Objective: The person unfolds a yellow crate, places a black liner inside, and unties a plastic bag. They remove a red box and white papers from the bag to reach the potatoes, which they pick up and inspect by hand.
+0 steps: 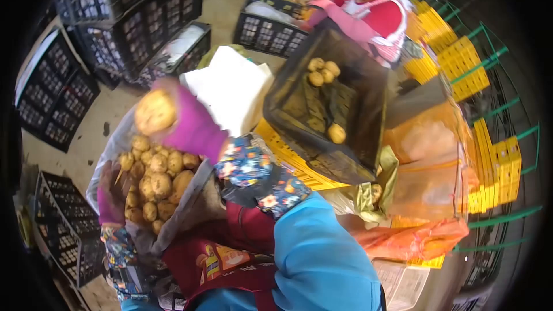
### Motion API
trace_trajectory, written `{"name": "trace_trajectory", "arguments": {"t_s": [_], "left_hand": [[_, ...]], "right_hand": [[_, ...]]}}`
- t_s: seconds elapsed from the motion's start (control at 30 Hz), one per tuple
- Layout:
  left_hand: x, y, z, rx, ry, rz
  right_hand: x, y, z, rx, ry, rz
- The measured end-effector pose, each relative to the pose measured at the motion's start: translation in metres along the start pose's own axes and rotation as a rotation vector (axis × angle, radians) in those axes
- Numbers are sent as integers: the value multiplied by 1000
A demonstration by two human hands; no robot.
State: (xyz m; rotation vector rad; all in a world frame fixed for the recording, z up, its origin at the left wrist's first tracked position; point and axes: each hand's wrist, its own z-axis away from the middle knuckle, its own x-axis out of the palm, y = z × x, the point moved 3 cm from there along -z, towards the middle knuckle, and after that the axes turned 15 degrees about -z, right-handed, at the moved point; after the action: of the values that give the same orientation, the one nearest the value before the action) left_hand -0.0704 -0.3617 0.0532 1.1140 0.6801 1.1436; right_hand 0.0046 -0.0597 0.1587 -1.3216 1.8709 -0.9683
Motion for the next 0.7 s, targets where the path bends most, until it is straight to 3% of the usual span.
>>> {"name": "trace_trajectory", "arguments": {"t_s": [0.03,0.07,0.1,0.13,0.23,0.3,0.33,0.37,0.43,0.5,0.57,0.63,0.7], "left_hand": [[-7,-6,-5,-24,-37,48],[-4,-4,-6,-24,-46,39],[-3,0,-5,-21,-45,31],[-4,4,-4,-11,-56,36],[-16,0,0,27,-69,101],[-30,-10,-5,28,-47,164],[-25,-1,1,-49,51,183],[-28,-1,2,-27,37,211],[-34,-5,7,28,83,200],[-28,5,13,-34,192,187],[-26,9,13,-18,175,177],[-27,13,13,18,197,219],[-31,17,13,30,203,225]], "right_hand": [[-51,-12,5,-39,94,61],[-94,-45,10,51,223,353],[-146,-36,25,129,316,96],[-182,-46,40,151,409,242],[-272,-24,104,323,408,1100],[-312,8,142,567,385,954],[-309,0,142,524,368,1049],[-288,-3,129,480,321,1124],[-207,-14,74,368,275,658],[-127,-7,30,271,109,290],[-46,28,7,397,-277,304],[29,71,10,346,-669,277],[99,112,15,387,-925,606]]}}
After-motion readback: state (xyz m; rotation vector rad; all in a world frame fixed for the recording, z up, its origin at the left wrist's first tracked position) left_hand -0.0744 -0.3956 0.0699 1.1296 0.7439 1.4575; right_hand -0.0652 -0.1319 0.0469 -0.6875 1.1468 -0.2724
